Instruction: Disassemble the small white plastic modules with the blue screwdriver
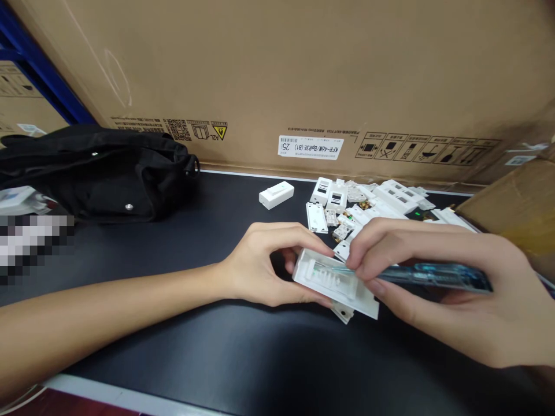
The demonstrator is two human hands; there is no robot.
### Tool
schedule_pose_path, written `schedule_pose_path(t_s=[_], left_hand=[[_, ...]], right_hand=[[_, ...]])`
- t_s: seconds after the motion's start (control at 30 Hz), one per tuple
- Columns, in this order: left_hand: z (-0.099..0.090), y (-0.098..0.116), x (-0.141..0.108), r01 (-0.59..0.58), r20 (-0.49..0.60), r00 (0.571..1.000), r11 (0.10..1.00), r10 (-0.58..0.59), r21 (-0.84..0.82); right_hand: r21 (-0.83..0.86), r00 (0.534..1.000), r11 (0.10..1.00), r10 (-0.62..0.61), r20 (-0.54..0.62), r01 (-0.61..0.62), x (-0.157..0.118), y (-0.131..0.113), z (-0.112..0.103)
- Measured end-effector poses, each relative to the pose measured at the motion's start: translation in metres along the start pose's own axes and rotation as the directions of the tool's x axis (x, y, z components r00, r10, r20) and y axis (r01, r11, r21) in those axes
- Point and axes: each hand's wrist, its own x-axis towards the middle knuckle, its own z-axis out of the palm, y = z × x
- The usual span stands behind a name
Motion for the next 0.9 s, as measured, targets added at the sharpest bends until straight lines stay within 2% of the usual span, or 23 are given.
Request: schedule_pose_path(t_s=[0.17,0.5,0.7,0.9], left_hand=[[-0.0004,-0.0010,-0.0013,0.024,0.015,1.000,1.000,-0.024,0.003],[0.0001,-0.0004,-0.0004,0.009,0.031,0.999,1.000,-0.009,-0.011],[0.0001,0.0010,0.0002,0.020,0.047,0.999,1.000,-0.021,0.008],[0.0003,0.0017,0.0001,0.035,0.043,0.998,0.999,-0.035,-0.001]], right_hand=[[0.015,0.996,0.999,0.054,-0.067,-0.053,-0.0004,0.0004,0.0013],[0.033,0.996,0.998,0.059,-0.071,-0.057,0.0005,-0.0021,0.0030],[0.102,0.993,0.988,0.114,-0.010,-0.112,-0.0001,-0.0017,0.0014],[0.109,0.994,0.988,0.107,0.005,-0.107,-0.0004,-0.0011,0.0008]])
